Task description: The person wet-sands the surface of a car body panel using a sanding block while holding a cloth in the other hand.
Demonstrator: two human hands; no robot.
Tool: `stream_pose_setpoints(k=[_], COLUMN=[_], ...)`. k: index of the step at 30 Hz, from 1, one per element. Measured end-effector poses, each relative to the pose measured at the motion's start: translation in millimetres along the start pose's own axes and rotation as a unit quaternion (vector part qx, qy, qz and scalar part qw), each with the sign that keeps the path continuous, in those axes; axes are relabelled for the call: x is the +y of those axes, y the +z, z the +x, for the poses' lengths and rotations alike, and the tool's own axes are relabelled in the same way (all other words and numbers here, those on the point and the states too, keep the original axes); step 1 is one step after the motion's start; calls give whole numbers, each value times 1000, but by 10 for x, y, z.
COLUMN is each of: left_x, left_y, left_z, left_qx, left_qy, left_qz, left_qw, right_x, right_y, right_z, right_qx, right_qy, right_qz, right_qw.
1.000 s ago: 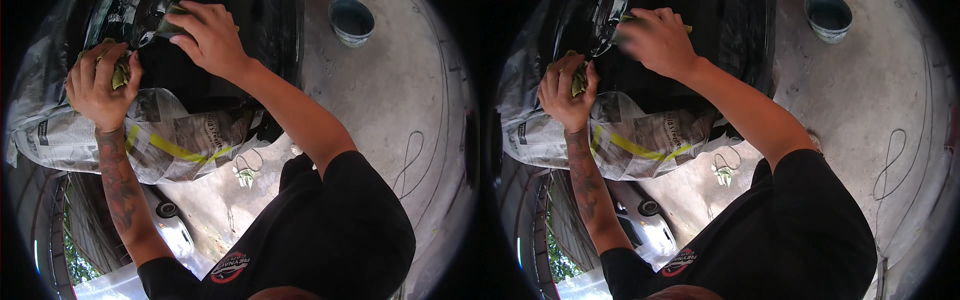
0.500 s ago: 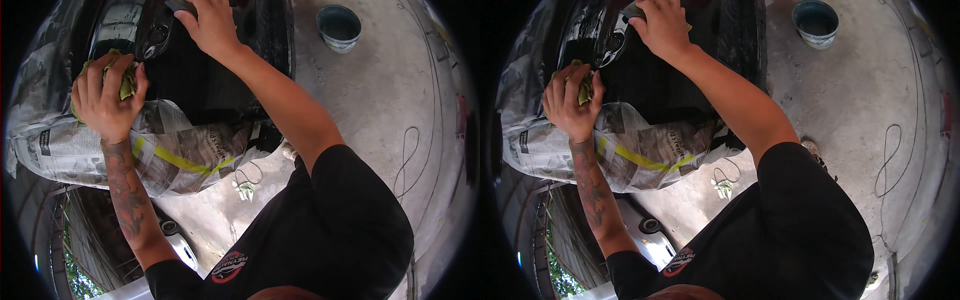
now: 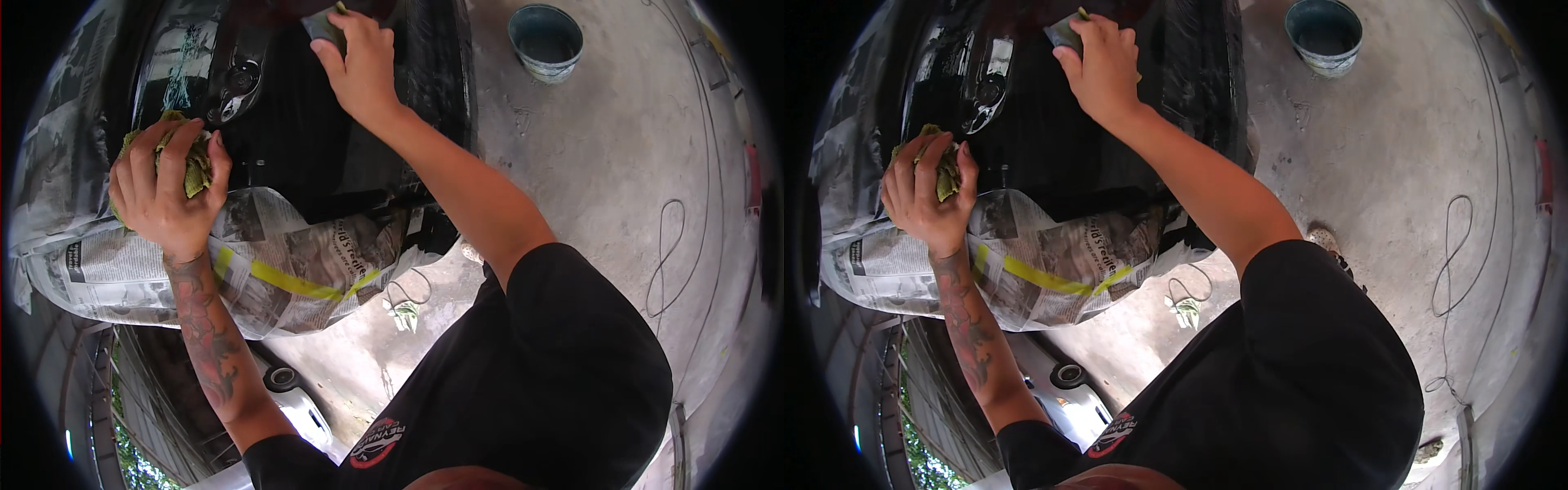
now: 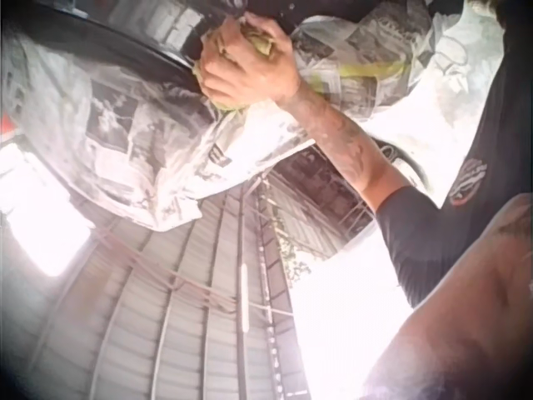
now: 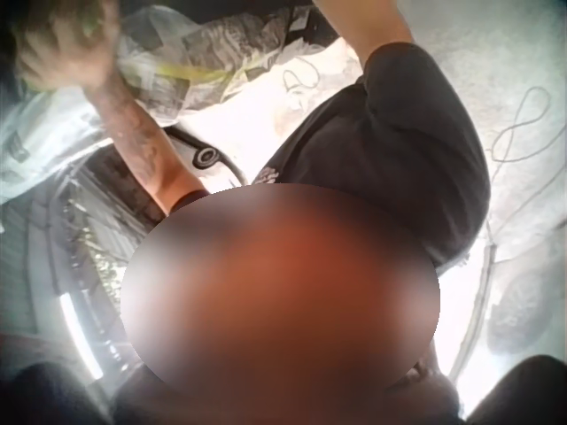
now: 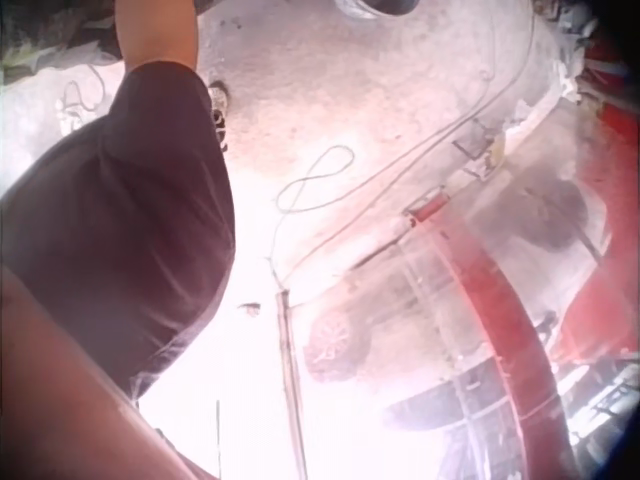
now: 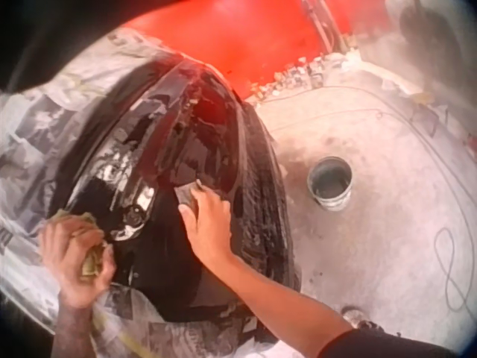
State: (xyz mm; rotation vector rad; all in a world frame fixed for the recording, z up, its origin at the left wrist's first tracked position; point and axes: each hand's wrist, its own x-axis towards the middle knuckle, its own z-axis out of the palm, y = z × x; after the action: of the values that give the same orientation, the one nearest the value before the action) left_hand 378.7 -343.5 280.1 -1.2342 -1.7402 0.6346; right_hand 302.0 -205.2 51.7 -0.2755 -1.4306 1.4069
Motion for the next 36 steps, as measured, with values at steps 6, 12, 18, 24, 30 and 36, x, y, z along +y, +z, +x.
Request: stream_pose_setpoints(k=[6,12,18,24,30,36], left_x=[-6,19,22,15,-6,29], left_y=[6,33,35,5,-9,24], left_z=[-35,40,-32,41,-17,29], left_qx=[-1,8,5,9,2,2], left_qy=[-6,4,1,12,10,16], left_qz=[3,-3,-8,-14,-9,-18], left_qw=[1000,1000,1000,1000,1000,1000], right_x=[-362,320,-360,450,61,501], right_y=[-618,-120,-540,-185,-330,-293], right_z=[-1131,4,-1136,-161,-780,-536], right_qx=[-128,-12,-83,11,-16,3], right_qy=[-41,102,25,76,57,33], right_qz=[63,-10,48,-3,25,-7], right_qw=[989,995,995,997,998,999])
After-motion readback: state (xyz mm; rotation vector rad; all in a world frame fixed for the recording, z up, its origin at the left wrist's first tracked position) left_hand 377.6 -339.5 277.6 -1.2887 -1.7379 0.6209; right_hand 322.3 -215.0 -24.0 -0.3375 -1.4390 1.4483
